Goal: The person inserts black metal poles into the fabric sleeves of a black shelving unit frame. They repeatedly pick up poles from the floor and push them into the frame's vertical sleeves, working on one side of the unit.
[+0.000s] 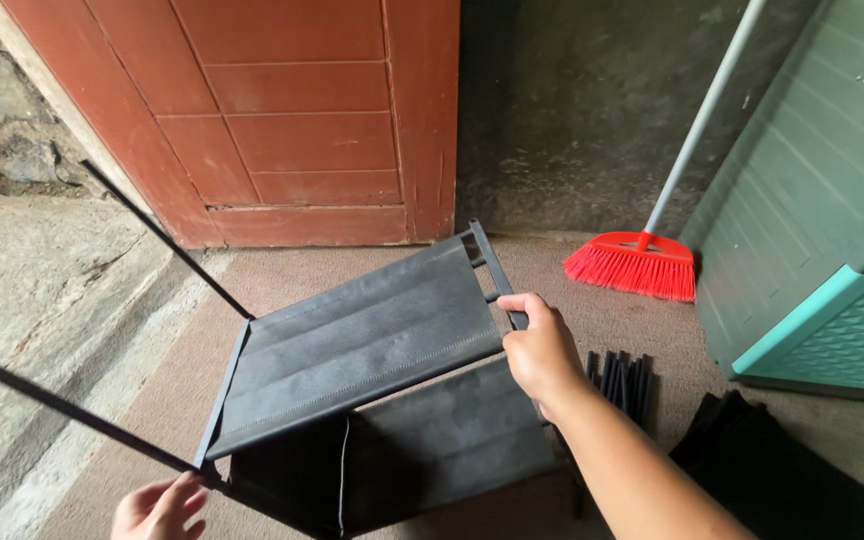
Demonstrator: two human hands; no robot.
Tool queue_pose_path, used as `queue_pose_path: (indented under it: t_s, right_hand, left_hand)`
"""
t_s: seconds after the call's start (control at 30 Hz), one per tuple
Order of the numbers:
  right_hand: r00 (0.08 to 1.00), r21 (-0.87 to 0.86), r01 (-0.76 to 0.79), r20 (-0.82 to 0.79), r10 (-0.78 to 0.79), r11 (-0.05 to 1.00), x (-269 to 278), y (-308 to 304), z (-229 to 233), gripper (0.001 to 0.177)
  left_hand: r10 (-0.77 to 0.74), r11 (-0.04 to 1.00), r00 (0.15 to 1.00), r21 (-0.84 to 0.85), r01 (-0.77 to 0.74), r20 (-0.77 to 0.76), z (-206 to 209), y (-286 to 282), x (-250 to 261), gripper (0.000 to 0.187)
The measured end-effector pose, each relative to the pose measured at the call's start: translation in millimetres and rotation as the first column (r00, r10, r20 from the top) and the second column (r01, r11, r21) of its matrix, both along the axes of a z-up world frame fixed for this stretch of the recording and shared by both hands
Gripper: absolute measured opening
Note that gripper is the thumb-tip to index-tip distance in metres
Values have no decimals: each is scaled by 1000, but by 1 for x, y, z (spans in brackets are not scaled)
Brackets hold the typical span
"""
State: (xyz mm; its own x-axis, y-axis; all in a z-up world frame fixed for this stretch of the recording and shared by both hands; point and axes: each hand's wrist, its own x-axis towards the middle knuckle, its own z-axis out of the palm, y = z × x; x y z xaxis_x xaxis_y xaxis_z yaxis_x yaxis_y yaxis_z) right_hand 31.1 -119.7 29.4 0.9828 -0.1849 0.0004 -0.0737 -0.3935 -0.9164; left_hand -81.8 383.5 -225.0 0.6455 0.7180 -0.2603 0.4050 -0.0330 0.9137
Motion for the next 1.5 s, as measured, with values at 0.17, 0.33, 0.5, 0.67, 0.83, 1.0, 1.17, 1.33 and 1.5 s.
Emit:
queue_pose_path:
  t_s: [0.17, 0.33, 0.5, 0.67, 0.83, 1.0, 1.17, 1.33, 1.5]
  right_hand:
    - [991, 56, 28, -130, -21, 998, 3, -9, 7, 57]
    - [989, 116, 109, -109, -97, 987, 18, -15, -8, 54]
    - [971, 244, 237, -99, -219, 940, 53, -41, -33, 43]
    - [988, 395, 137, 10, -153, 909, 68, -47, -31, 59]
    - [997, 277, 81, -28, -76, 957, 47, -19, -6, 67]
    - [984, 283, -175, 20, 177, 943, 18, 12, 11, 53]
    - [912, 311, -409, 142, 384, 858, 2, 27, 17, 44]
    - [864, 449, -489, 130, 487, 748, -9, 33, 24, 43]
    - [871, 543, -478, 189, 454, 691, -13, 25, 32, 39]
  left_hand:
    - [24, 999, 999, 24, -23, -22, 32, -21, 30, 77]
    - [-171, 985, 985, -27, 171, 2, 87, -61, 50, 44]
    - [-80, 951, 997, -297, 81, 16, 172, -95, 53, 33]
    - [-37, 856, 913, -459, 239, 407, 233, -117, 53, 26]
    - [-84, 888, 897, -375, 265, 434, 259, -151, 66, 27]
    - [-65, 870, 880, -404, 281, 471, 276, -190, 75, 28]
    - [-59, 859, 813, -385, 337, 579, 281, -248, 92, 31]
    - [-117, 800, 867, -472, 371, 484, 276, -303, 90, 29]
    - [-220, 758, 813, -430, 490, 540, 273, -325, 84, 31]
